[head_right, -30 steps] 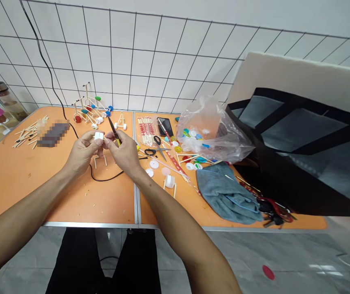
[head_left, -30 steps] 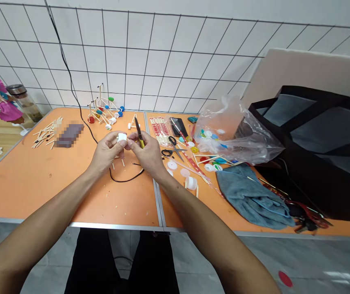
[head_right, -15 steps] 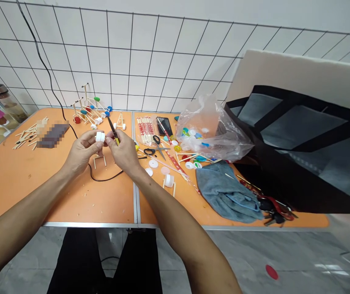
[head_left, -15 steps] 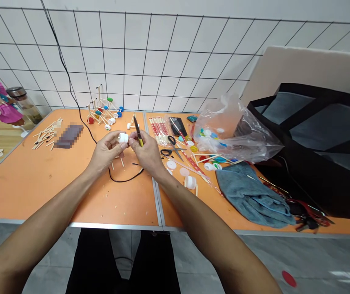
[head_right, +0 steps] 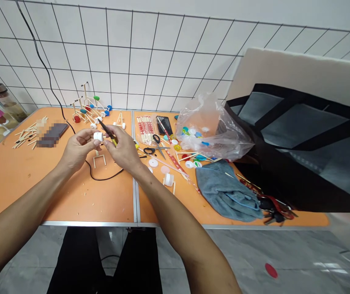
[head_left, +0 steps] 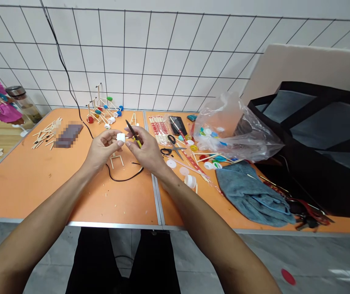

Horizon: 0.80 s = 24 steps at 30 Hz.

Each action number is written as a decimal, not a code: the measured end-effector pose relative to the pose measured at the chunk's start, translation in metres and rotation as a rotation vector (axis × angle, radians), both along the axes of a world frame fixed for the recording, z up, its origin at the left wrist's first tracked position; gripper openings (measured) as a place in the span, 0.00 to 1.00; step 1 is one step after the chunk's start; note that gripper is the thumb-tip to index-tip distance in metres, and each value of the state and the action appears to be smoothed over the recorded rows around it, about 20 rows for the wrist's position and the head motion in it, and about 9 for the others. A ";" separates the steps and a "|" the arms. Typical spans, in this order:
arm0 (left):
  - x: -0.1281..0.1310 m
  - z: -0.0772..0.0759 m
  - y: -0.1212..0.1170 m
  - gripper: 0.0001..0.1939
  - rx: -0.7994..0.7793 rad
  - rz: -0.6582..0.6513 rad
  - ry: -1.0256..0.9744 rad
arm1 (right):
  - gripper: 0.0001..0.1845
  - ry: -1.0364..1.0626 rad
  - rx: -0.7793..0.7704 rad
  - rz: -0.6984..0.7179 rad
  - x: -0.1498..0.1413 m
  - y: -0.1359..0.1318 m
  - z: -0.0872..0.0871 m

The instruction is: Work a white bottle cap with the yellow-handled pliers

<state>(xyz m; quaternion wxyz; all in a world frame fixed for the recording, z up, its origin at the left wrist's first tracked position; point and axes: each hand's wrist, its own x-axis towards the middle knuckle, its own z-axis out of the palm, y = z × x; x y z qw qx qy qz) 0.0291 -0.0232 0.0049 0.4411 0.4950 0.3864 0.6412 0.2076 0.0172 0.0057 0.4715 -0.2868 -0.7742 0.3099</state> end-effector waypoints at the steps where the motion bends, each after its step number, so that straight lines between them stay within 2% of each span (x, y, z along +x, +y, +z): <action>1: 0.000 0.000 0.000 0.24 -0.015 -0.006 -0.015 | 0.17 -0.001 0.021 0.020 0.000 0.001 -0.002; 5: 0.000 -0.001 0.000 0.25 -0.072 -0.054 -0.050 | 0.17 -0.011 0.065 0.054 0.000 0.005 -0.005; 18: -0.002 0.002 -0.003 0.27 -0.223 -0.178 -0.081 | 0.12 -0.103 0.120 -0.015 0.004 0.004 -0.006; 24: -0.003 0.004 -0.003 0.30 -0.291 -0.203 -0.176 | 0.18 -0.069 0.120 0.021 0.004 0.005 -0.007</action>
